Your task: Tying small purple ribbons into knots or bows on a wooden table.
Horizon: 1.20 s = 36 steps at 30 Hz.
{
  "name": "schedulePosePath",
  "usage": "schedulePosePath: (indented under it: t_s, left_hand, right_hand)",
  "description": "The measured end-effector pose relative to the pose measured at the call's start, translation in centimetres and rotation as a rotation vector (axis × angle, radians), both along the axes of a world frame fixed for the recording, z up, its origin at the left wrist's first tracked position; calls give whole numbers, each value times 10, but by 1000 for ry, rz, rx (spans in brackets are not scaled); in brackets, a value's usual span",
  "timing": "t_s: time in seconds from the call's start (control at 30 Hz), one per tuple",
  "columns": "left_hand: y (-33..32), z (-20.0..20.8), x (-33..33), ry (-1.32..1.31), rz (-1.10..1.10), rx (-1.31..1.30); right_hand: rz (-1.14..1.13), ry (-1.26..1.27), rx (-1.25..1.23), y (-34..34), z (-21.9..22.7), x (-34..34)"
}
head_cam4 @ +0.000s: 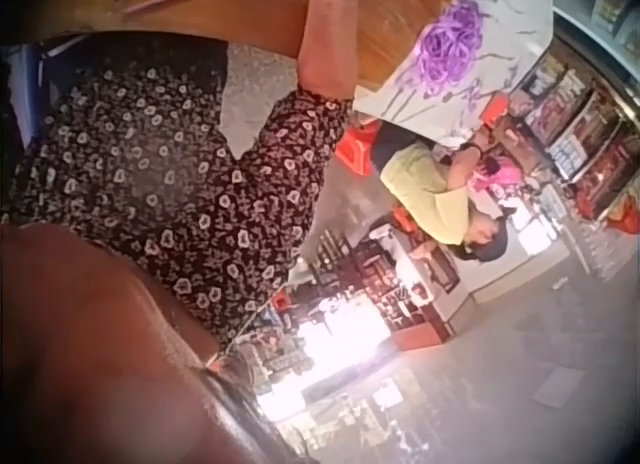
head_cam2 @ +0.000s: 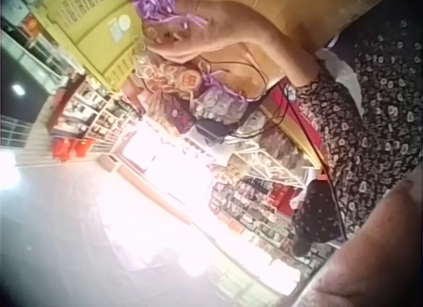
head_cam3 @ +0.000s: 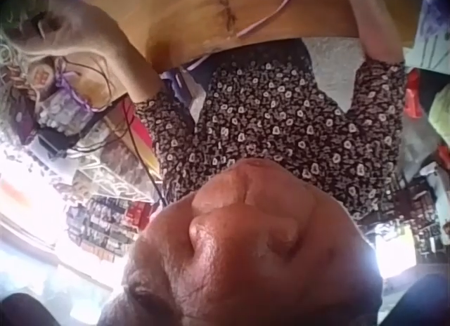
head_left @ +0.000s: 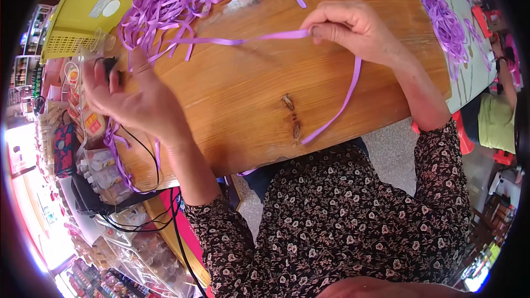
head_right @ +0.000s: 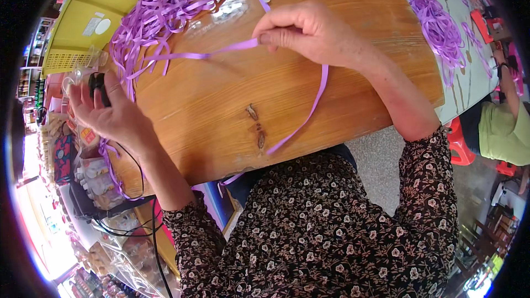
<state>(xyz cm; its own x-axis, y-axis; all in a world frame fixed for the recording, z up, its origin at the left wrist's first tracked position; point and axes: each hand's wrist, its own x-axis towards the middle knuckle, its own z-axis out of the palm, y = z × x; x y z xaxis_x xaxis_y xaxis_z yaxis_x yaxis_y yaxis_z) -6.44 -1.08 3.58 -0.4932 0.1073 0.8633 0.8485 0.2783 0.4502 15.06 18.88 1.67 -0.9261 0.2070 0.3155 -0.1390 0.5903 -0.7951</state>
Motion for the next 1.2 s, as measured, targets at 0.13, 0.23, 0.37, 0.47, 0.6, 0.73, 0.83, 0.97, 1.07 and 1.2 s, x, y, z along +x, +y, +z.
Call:
schedulePosePath:
  t_s: [0.13, 0.23, 0.37, 0.47, 0.6, 0.73, 0.83, 0.97, 1.07, 1.2]
  left_hand:
    - [37, -29, 46, -195, -739, -125]
    - [58, -42, 92, -818, -1128, -56]
    - [53, -35, 90, -964, -1021, -304]
    - [42, -35, 62, -564, -780, -337]
    - [42, -26, 31, -53, -317, -524]
    - [59, -26, 51, 138, -361, -365]
    - [73, -32, 71, -214, -834, -138]
    - [75, -32, 73, -1535, -1315, -108]
    - [63, -31, 78, -1431, -1141, -330]
    - [58, -39, 61, -1008, -1063, -273]
  right_hand:
    - [73, 16, 66, -12, 0, -5]
    - [97, 135, 177, -15, 7, -1]
    - [-111, 99, 68, -10, 13, 5]
    - [-183, 72, -90, 2, 18, 10]
    - [-255, 76, -66, 9, 12, 7]
    - [-175, 83, 231, -5, 7, -4]
    - [-147, 231, 445, -20, 8, -7]
    - [-233, 386, 649, -18, 9, -7]
    - [-292, 340, 628, -12, 4, -3]
    - [-283, 270, 540, -7, 1, -2]
